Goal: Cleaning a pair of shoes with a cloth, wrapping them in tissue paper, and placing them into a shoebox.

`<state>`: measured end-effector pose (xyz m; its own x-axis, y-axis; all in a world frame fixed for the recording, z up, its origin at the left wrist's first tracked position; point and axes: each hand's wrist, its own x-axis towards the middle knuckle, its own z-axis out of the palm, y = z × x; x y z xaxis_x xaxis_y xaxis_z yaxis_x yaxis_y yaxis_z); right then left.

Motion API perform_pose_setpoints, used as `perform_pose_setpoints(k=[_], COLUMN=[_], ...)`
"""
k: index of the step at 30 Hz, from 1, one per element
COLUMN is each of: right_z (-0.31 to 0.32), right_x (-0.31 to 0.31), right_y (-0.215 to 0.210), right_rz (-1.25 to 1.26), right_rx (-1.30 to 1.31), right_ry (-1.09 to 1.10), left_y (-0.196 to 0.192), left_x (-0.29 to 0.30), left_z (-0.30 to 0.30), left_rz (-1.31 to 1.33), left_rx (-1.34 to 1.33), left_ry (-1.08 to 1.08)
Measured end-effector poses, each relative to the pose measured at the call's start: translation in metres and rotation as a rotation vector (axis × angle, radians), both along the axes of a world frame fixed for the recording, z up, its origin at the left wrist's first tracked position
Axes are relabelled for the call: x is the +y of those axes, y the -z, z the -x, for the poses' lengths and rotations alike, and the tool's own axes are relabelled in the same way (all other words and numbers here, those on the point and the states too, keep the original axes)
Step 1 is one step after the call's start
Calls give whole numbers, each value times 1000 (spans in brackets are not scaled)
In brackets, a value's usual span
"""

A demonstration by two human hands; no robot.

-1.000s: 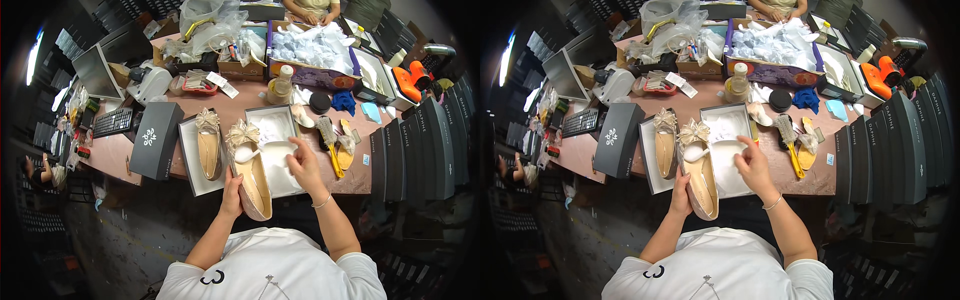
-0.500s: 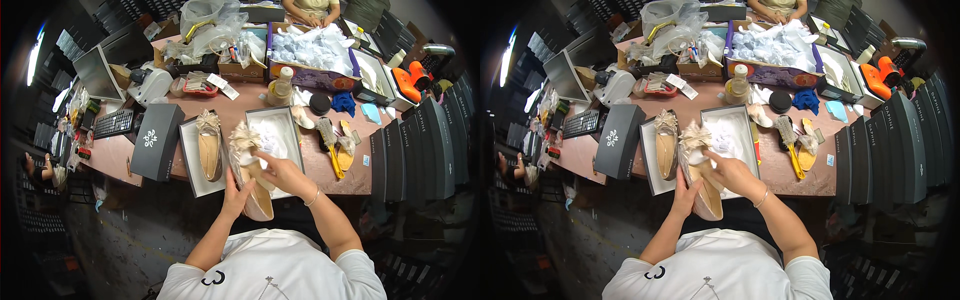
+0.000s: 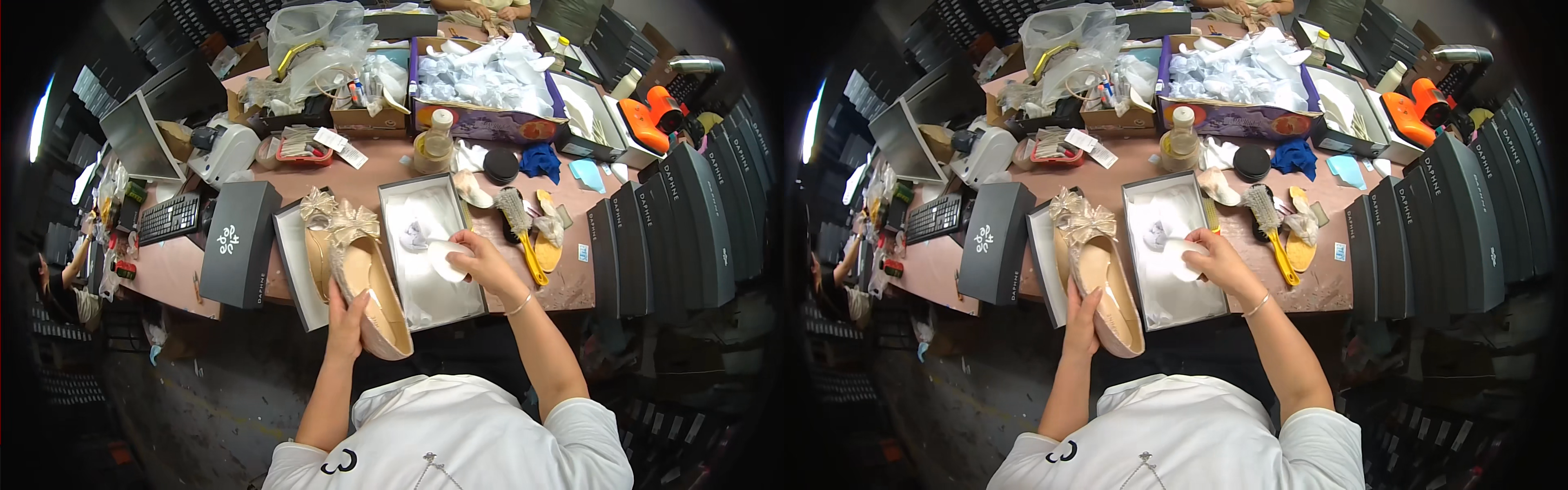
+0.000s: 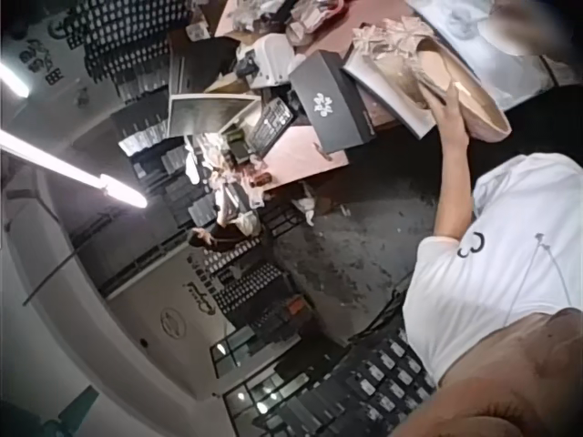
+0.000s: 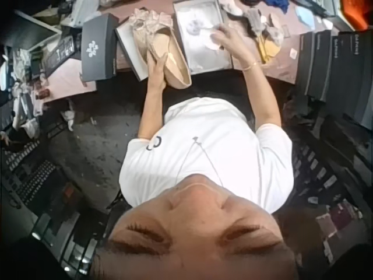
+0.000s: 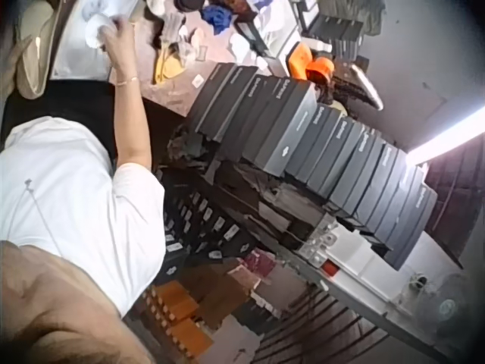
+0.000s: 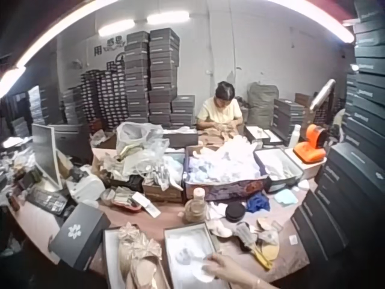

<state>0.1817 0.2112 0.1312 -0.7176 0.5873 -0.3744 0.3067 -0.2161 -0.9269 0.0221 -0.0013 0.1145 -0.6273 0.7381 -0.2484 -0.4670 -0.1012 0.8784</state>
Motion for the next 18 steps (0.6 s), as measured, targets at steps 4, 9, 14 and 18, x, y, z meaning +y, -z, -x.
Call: perform_pose_setpoints(k=[4, 9, 14, 18], right_z=[5, 16, 9, 20], right_x=[-33, -97, -78, -70], right_y=[-10, -15, -31, -27], right_rz=[-548, -1122, -604, -471], right_rx=[226, 45, 197, 159], right_ry=[119, -184, -73, 73], left_y=[-1, 5, 11, 5], left_x=[10, 16, 7, 8], left_z=[-28, -50, -45, -44], left_rz=[-36, -89, -77, -115], left_rx=[85, 133, 206, 190], left_ry=[70, 171, 191, 174])
